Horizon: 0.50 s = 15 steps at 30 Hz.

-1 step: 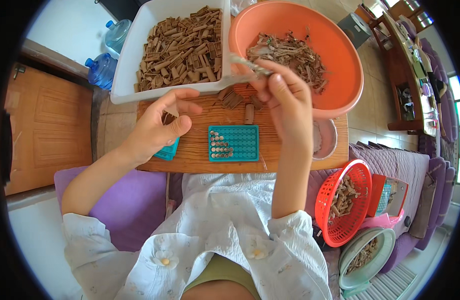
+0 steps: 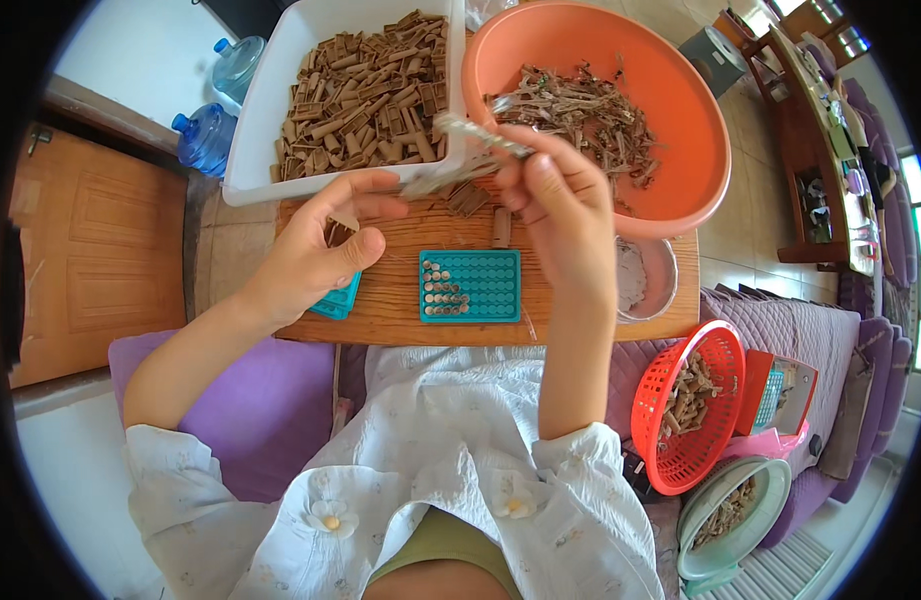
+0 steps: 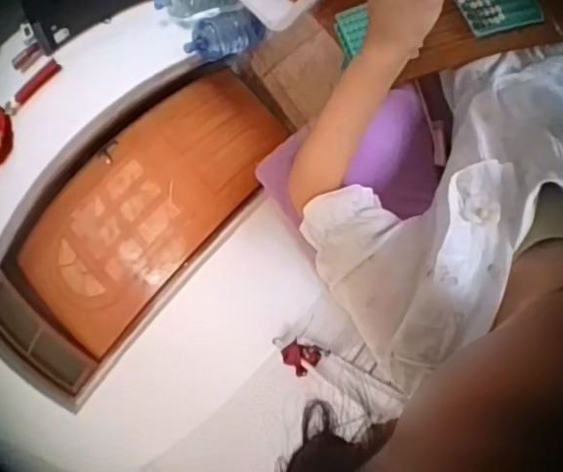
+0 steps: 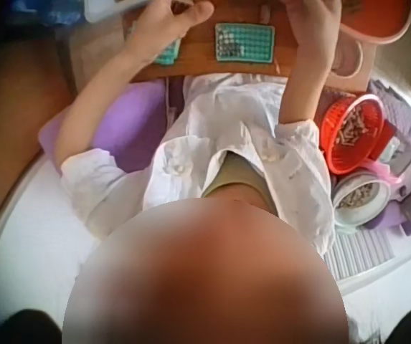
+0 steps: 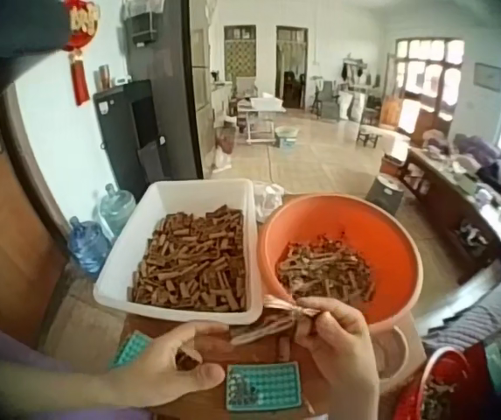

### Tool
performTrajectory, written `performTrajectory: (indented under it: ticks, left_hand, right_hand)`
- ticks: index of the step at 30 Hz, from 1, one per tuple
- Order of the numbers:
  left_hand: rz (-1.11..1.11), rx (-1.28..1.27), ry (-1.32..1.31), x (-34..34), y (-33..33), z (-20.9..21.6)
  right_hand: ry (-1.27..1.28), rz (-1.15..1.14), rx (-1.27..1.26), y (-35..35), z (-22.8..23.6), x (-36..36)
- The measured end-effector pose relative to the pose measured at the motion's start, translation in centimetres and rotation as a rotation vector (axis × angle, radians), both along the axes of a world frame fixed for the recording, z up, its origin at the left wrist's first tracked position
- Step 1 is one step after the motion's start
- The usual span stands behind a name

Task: The person assembles small plastic and metal components by hand, inserting metal pins, small coils, and circular components into cylindrical plastic housings.

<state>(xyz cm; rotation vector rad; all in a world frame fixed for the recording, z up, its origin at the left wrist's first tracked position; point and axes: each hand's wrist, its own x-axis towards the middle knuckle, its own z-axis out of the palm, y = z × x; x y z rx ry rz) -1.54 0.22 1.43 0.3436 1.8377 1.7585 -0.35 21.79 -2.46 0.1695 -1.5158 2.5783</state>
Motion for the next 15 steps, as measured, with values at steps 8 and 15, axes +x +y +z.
performTrajectory:
  ticks: [8, 15]
  left_hand:
    - [-0.035, -0.093, 0.504, -1.1, -1.0, -0.9]
    - [-0.049, -0.075, 0.294, -0.1, -0.9, 1.2]
  right_hand:
    - [0.055, 0.257, -0.432, -5.4, -1.0, 2.0]
    - [0.133, -0.130, -0.287, -5.4, -1.4, 3.9]
